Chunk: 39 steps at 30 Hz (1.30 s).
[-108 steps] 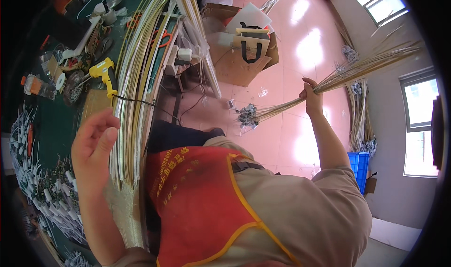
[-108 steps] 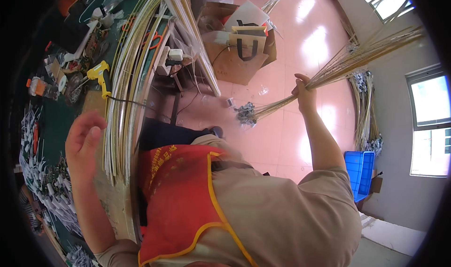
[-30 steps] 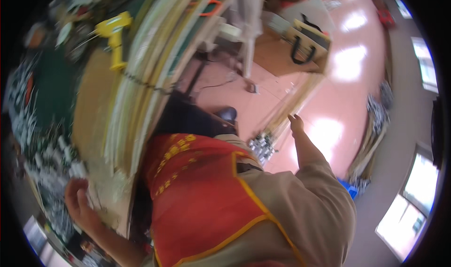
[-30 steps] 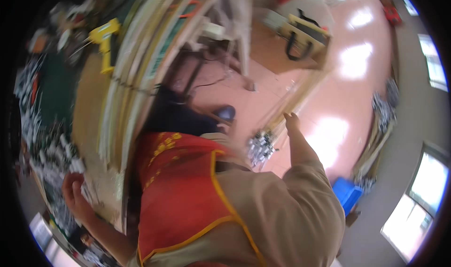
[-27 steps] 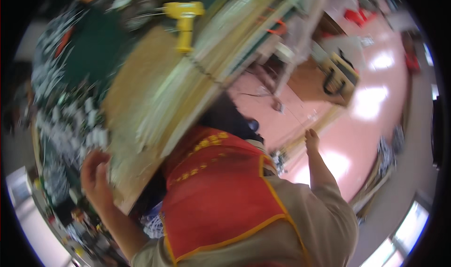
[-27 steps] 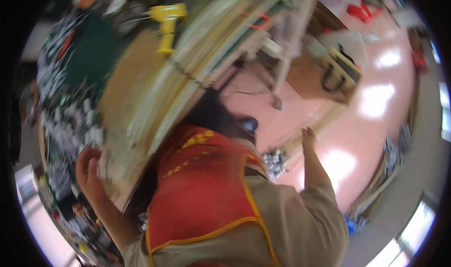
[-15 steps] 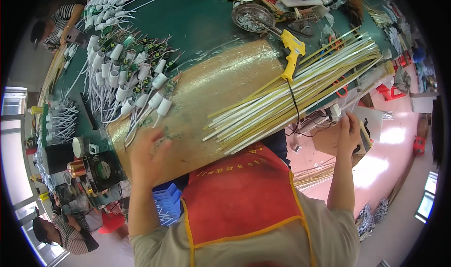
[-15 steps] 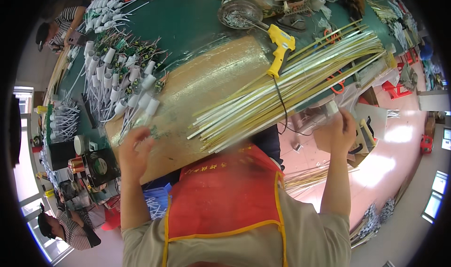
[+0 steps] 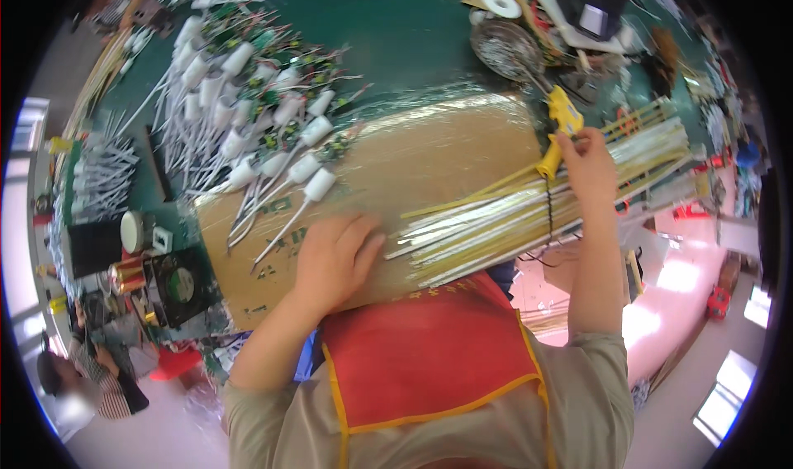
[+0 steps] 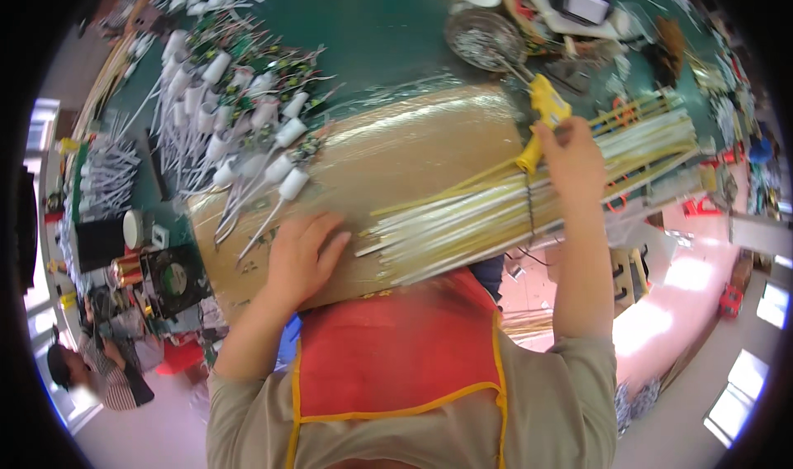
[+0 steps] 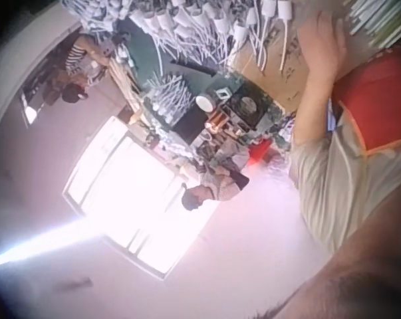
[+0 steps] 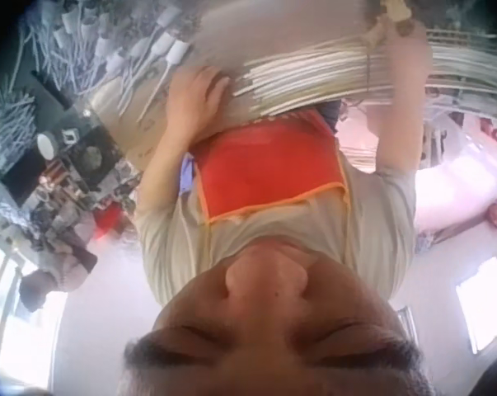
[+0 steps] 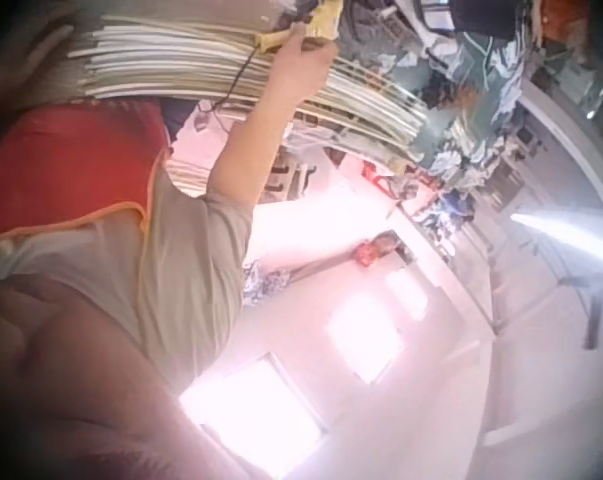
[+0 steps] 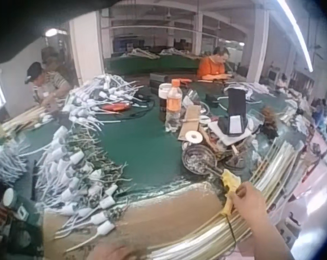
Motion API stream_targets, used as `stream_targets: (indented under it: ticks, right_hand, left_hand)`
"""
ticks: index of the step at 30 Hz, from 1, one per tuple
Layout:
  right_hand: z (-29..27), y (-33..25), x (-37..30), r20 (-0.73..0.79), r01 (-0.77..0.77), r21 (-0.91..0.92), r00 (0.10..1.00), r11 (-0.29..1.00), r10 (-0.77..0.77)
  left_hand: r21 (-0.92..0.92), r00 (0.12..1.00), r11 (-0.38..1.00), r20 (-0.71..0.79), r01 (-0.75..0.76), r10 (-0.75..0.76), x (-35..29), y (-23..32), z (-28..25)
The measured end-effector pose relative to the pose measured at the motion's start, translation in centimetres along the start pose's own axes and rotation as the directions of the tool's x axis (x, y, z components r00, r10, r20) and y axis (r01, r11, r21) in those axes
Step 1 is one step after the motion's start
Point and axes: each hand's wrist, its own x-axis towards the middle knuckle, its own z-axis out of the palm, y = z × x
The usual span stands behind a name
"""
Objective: The person uses a yellow soldering iron to solder wires to small green circuit boards attached to white plastic housings. The person repeatedly picks up a component, aligns the wires, and applies the soldering iron to the connection points on the board.
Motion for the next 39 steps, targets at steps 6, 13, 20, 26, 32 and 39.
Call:
stream_targets:
  ticks: [6,13,20,26,32,39]
  right_hand:
    - [0.3,0.4,0.1,0.004,-0.028,-0.022,1.0,0.999,0.029]
    - [-0.4,-2.7,-2.5,-0.019,0.109,0.137,0.994,0.984,-0.108]
    - [-0.4,0.9,0.2,0.1,-0.129,-0.09,0.985,0.987,0.138]
    - [0.4,-0.5,2.4,0.262,-0.108,-0.172,0.953,0.979,0.152]
    - [0.7,-0.2,1.6,0.116,-0.109,-0.072,0.986,0.991,0.116]
    - [-1.9,0.4,-1.0,0.047,-0.197,0.519,0.978,0.832,0.203]
  left_hand:
    - [0.238,0.967,0.964,-0.247,0.117,-0.056,1.7,-3.5,-1.9]
    - [0.076,0.97,0.969,-0.084,0.236,-0.23,2.0,-3.5,-1.2]
    - [0.099,0.989,0.987,0.065,0.124,-0.131,-2.1,-3.2,-3.4]
    - [0.095,0.99,0.987,0.041,0.131,-0.135,-0.2,-0.9,-2.3]
    - [0.109,0.994,0.989,0.031,-0.104,0.101,2.6,0.8,1.7]
    - [0.098,0.956,0.989,0.282,-0.112,0.081,5.3,1.6,3.2]
